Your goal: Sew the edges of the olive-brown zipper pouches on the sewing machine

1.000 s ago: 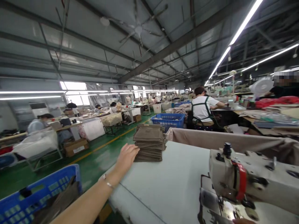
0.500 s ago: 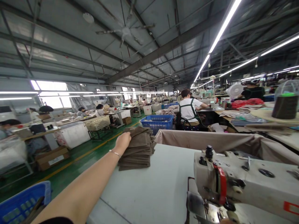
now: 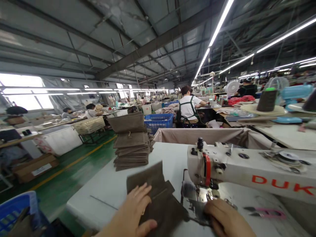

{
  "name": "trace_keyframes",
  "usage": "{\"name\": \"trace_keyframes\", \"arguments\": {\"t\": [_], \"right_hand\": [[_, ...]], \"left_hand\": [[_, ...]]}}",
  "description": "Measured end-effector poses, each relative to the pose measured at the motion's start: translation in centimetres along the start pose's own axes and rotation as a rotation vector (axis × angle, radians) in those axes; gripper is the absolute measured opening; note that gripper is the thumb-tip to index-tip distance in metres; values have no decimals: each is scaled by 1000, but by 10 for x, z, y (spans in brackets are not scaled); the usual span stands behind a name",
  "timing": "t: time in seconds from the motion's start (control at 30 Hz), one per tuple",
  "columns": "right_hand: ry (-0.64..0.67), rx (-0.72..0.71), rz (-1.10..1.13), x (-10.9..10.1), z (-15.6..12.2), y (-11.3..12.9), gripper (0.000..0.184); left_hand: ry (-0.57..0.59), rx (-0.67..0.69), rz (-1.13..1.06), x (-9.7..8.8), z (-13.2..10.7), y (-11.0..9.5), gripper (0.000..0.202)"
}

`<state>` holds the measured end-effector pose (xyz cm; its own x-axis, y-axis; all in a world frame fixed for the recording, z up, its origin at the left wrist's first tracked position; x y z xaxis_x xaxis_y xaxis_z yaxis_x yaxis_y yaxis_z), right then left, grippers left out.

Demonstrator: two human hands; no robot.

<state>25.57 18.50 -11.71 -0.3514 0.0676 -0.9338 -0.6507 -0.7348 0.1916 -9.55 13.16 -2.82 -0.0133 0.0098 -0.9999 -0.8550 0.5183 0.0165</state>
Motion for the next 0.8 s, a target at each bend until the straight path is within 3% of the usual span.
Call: {"name": "trace_keyframes", "arguments": {"t": [0.07, 0.17, 0.27, 0.37, 0.5, 0.63, 0.8], "right_hand": [[38, -18, 21, -11, 3, 17, 31], [115, -13, 89, -20, 8, 44, 28], [155, 67, 168, -15, 10, 67, 15], [115, 159, 215, 0, 11, 82, 22], [30, 297, 298, 12, 9, 90, 10], [-33, 293, 417, -1, 1, 95, 11], [-8, 142, 405, -35, -7, 101, 10]], "left_hand": [[41, -62, -107, 36, -10, -9, 44], [23, -200, -246, 51, 1, -13, 48], [-5, -284, -365, 37, 26, -18, 36], [-2, -270, -430, 26, 46, -27, 13], [56, -221, -550, 23, 51, -40, 16], [155, -135, -795, 8, 37, -57, 21], [275, 4, -1491, -15, 20, -84, 33]]}}
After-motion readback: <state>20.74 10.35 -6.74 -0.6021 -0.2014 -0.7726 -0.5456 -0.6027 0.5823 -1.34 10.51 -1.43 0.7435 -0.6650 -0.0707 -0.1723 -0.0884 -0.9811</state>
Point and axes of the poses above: each hand's wrist, its own z-axis towards the middle knuckle, its own x-axis out of the palm, y = z × x, the point moved 1 cm from there along z, towards the middle knuckle, and after that the axes turned 14 degrees about y, right-handed, at the moved point
